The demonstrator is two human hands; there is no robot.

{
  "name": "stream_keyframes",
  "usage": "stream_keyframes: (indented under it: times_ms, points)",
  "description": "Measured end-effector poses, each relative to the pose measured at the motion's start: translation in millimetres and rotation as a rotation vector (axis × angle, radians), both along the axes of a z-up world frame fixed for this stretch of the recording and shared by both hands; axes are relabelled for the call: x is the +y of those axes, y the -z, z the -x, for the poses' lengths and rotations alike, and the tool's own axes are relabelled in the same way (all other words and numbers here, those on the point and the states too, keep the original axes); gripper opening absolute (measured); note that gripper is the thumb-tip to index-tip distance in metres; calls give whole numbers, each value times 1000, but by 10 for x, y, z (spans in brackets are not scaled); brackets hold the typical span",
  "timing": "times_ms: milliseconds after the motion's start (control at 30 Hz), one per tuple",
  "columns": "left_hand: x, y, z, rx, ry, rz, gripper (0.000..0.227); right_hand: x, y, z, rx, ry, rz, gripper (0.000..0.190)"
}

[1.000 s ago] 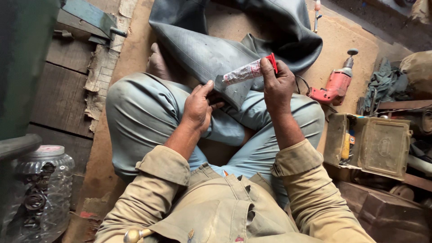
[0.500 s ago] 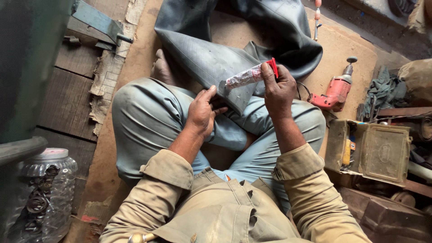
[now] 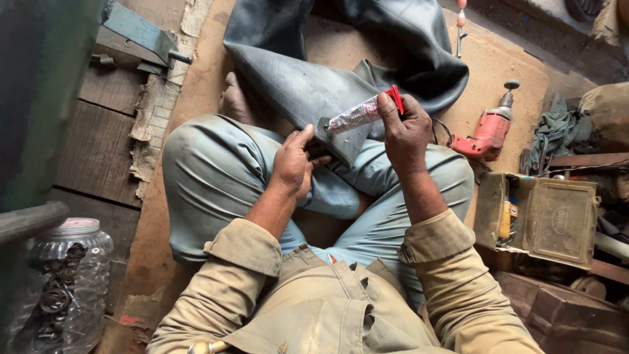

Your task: The person repairs a black tire tube. They use a power drill with a grinding attachment to roughen the surface around a puncture, apply adhesive from a tube, and then press a circular blue patch onto the site.

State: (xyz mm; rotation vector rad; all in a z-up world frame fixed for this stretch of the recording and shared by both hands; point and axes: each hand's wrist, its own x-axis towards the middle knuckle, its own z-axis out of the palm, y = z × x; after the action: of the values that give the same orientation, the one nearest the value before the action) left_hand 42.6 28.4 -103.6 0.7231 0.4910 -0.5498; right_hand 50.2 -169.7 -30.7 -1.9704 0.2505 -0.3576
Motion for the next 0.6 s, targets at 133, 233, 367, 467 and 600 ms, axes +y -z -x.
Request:
stream_keyframes:
  times_ms: [133, 233, 367, 467, 600]
  points:
    - [-3, -22, -6, -2, 5, -10, 21, -14, -46, -36, -52, -39, 30, 24]
    - [2, -25, -5, -2, 10, -2, 21, 1, -58, -80, -86, -41, 76, 26]
    - [3, -19, 1, -9, 6, 3, 20, 21, -51, -119, -84, -31, 81, 27]
    - [22, -3, 11, -8, 11, 8, 19, 69, -9, -146, -46, -18, 69, 29]
    - [-1, 1, 16, -15, 16, 7, 21, 47, 13, -151, -73, -50, -145, 26]
